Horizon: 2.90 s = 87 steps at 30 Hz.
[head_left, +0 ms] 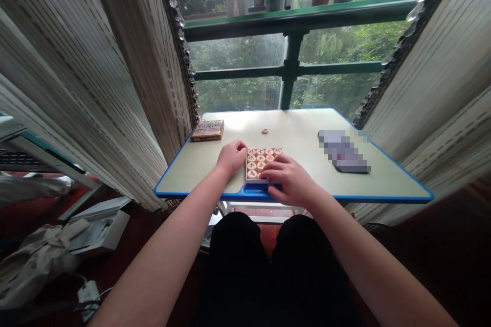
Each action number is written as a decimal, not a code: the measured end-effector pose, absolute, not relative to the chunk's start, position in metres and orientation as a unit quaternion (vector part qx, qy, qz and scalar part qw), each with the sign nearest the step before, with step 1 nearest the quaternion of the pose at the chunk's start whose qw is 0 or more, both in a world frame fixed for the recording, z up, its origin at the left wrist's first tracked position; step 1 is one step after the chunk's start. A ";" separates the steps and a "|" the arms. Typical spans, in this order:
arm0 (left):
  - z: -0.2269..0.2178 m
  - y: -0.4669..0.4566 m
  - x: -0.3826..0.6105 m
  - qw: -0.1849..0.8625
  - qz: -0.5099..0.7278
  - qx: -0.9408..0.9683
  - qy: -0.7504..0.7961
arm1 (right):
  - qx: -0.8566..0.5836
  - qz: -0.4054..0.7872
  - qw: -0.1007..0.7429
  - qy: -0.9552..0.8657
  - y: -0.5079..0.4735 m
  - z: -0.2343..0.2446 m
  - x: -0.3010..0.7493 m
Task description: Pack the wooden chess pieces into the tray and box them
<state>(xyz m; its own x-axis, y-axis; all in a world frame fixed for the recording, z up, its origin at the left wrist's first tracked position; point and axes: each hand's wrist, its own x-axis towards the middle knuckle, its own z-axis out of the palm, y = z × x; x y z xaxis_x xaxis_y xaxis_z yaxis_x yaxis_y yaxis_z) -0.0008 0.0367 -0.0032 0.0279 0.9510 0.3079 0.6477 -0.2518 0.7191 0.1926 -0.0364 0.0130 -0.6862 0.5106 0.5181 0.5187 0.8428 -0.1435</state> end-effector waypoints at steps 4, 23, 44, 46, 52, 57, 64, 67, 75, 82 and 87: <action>-0.005 0.038 -0.001 0.190 0.386 0.692 0.580 | -0.274 -0.004 0.283 -0.919 -0.035 0.013 0.193; -0.003 0.040 0.000 0.194 0.405 0.680 0.579 | -0.333 0.039 0.401 -0.852 -0.026 0.016 0.194; -0.005 0.064 0.007 0.152 0.432 0.617 0.640 | -0.496 0.023 0.196 -0.846 0.124 -0.002 0.216; -0.005 0.061 0.006 0.163 0.450 0.608 0.633 | -0.502 0.030 0.204 -0.840 0.118 0.003 0.216; -0.002 0.047 0.011 0.145 0.433 0.664 0.591 | -0.530 0.067 0.217 -0.817 0.105 0.008 0.211; -0.003 0.050 0.012 0.127 0.386 0.686 0.604 | -0.536 0.175 0.290 -0.773 0.101 0.011 0.207; -0.002 0.050 0.011 0.161 0.415 0.668 0.596 | -0.472 0.265 0.405 -0.737 0.084 0.023 0.197; -0.002 0.050 0.008 0.155 0.472 0.620 0.607 | -0.437 0.279 0.401 -0.755 0.073 0.024 0.188; 0.001 0.032 0.013 0.052 0.492 0.698 0.518 | -0.353 0.422 0.434 -0.714 0.057 0.030 0.177; 0.004 0.018 0.015 0.005 0.496 0.735 0.463 | -0.337 0.534 0.436 -0.641 0.050 0.035 0.176; 0.004 0.017 0.017 -0.053 0.485 0.739 0.465 | -0.336 0.563 0.435 -0.617 0.049 0.036 0.177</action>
<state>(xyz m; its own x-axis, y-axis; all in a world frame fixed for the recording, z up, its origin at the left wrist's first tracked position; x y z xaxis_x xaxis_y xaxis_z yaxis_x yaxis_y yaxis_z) 0.0174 0.0170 0.0043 0.0964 0.6355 0.7661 0.7378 -0.5623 0.3736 0.1765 0.0493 0.0364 -0.3956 0.9048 0.1578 -0.0753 0.1393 -0.9874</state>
